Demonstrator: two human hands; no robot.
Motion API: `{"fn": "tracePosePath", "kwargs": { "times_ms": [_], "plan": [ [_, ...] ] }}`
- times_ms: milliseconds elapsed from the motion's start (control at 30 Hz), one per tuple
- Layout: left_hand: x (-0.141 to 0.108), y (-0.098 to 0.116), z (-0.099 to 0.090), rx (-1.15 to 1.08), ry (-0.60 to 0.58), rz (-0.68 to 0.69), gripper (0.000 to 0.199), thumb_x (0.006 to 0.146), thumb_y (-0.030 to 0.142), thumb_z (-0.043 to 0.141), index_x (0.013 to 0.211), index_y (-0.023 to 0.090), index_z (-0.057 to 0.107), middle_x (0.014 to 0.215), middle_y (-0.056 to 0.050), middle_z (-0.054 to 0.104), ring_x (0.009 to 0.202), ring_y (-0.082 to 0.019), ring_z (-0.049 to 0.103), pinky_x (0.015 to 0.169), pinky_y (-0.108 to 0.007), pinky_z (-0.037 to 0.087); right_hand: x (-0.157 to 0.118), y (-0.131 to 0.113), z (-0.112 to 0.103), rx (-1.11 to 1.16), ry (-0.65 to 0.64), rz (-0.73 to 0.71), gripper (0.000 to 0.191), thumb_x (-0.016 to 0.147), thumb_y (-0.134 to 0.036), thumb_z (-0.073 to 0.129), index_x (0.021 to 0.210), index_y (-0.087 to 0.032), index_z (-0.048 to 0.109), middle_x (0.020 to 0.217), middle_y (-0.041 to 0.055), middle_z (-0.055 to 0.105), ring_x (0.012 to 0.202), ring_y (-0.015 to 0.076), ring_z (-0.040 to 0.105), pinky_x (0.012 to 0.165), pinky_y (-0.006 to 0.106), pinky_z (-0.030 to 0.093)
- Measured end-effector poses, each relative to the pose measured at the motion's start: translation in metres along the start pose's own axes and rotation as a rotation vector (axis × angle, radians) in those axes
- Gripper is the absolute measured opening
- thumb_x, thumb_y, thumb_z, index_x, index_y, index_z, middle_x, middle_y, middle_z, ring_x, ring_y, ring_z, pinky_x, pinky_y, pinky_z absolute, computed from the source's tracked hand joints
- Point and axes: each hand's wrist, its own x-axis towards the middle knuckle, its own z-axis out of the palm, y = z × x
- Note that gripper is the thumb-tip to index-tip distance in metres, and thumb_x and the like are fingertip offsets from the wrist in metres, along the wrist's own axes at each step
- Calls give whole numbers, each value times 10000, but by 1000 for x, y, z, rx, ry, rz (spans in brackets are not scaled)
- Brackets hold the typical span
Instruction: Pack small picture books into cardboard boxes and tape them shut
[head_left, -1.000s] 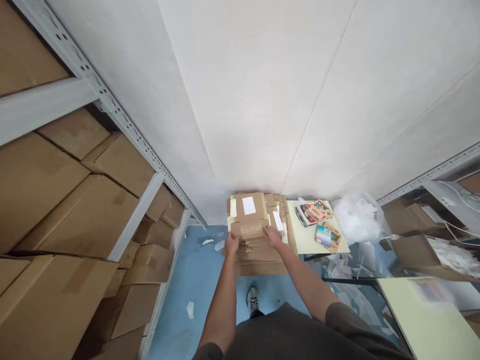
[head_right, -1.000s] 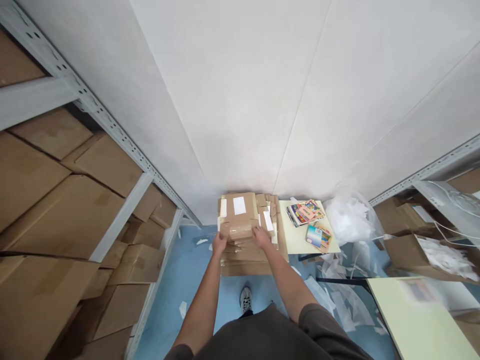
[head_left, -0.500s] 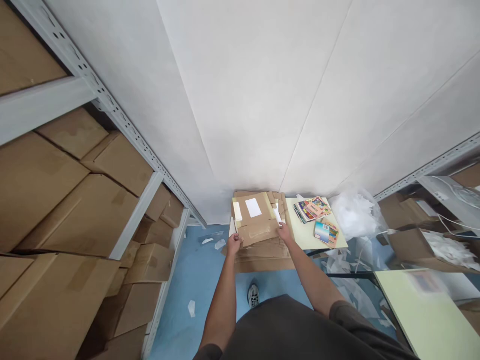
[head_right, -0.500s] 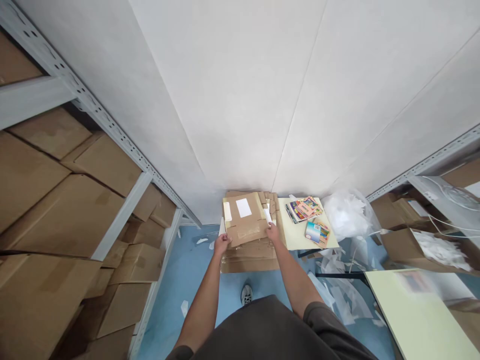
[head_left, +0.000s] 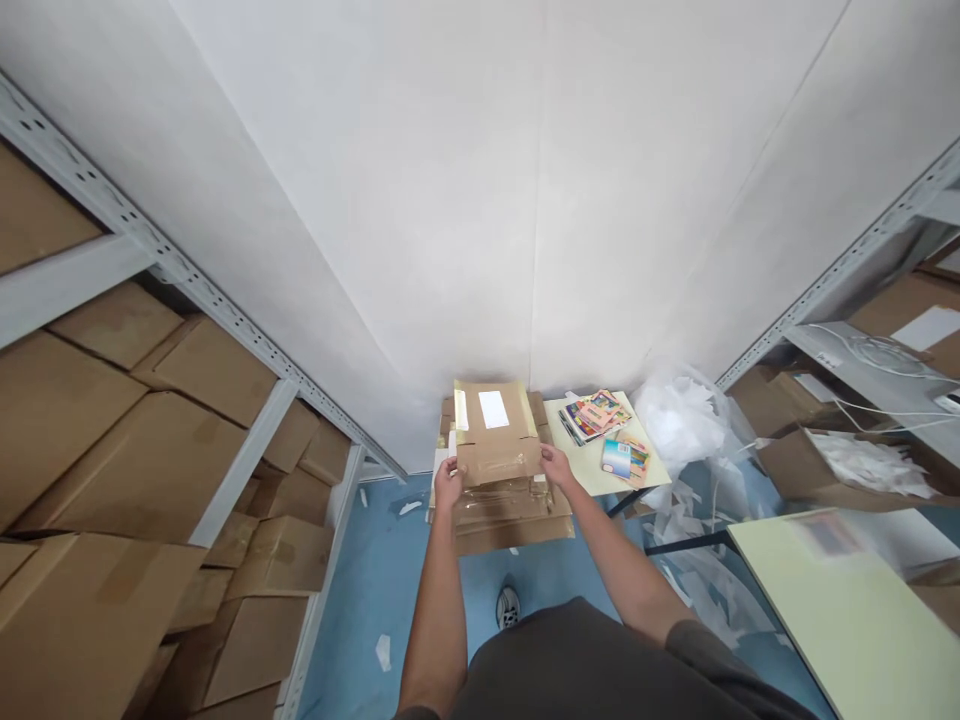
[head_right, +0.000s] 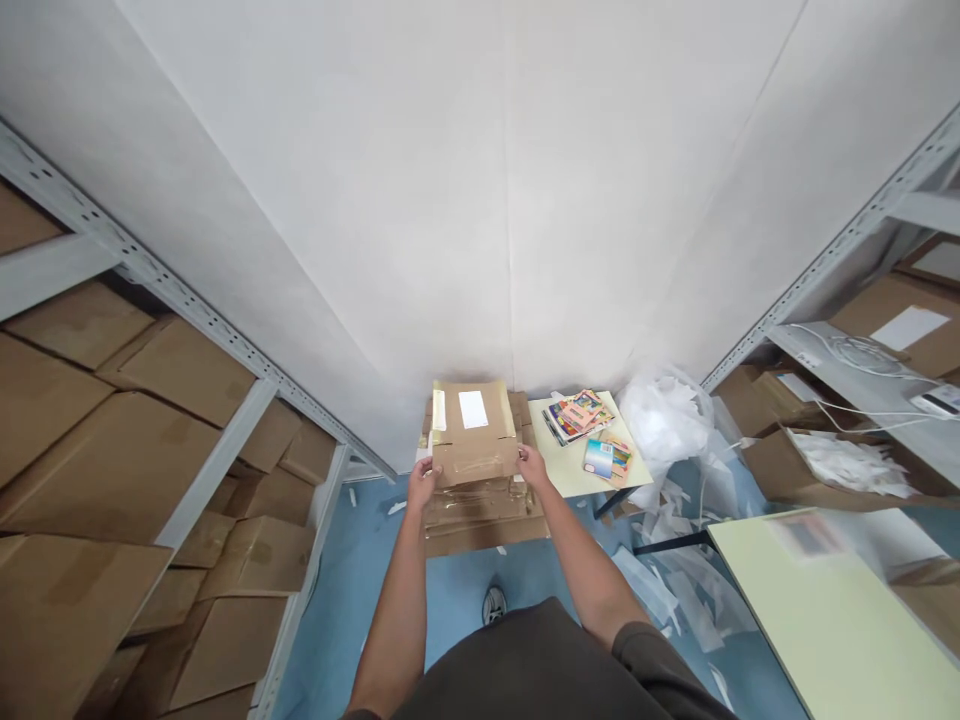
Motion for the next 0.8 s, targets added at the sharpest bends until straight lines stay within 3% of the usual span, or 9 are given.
{"fn": "tracePosePath", "kwargs": {
  "times_ms": [100, 200, 367, 500, 633, 800],
  "plan": [
    [-17, 22, 7, -247, -122, -45, 555, 555, 456, 902, 997, 209, 674, 952, -40, 750, 855, -199, 703, 791, -314, 545, -10, -3, -17, 145, 21, 72, 594, 653, -366, 761, 1236, -260, 738, 1141, 80, 788, 1143, 319, 705, 1054, 514, 529],
    [-37, 37, 17, -334, -175, -64, 649, 504, 477, 950, 1030, 219, 672, 977, -32, 752, 833, -182, 704, 757, -293, 547, -19, -7, -33, 231, -3, 109, 706, 643, -444, 820, 1313, -256, 702, 1255, 111, 750, 1215, 334, 673, 1067, 519, 510],
    [-54, 50, 27, -381, -216, -48, 644, 533, 461, 973, 1068, 231, 698, 997, -23, 740, 841, -158, 700, 737, -258, 544, -24, -26, -42, 364, -83, -7, 701, 643, -435, 841, 1311, -277, 694, 1327, 101, 731, 1265, 324, 648, 1093, 491, 488],
    [-48, 59, 22, -374, -254, -37, 639, 556, 465, 964, 1088, 225, 705, 935, -14, 720, 807, -151, 680, 718, -250, 531, -25, -50, -55, 444, -74, 16, 709, 614, -331, 830, 1303, -289, 673, 1130, 60, 792, 1076, 292, 713, 958, 433, 550],
    [-33, 66, 24, -292, -306, -40, 652, 571, 445, 935, 1140, 228, 701, 911, -4, 693, 788, -150, 665, 704, -247, 509, -32, -70, -84, 452, -94, 41, 728, 570, -237, 820, 1273, -283, 635, 999, 30, 789, 877, 241, 717, 759, 337, 549],
    [-23, 78, 60, -200, -554, -65, 853, 609, 323, 847, 1424, 276, 601, 1080, -48, 715, 866, -168, 677, 748, -265, 515, -54, -82, -135, 407, -35, 1, 711, 585, -251, 805, 1263, -295, 597, 1037, 36, 777, 854, 227, 706, 722, 311, 536]
  ]
}}
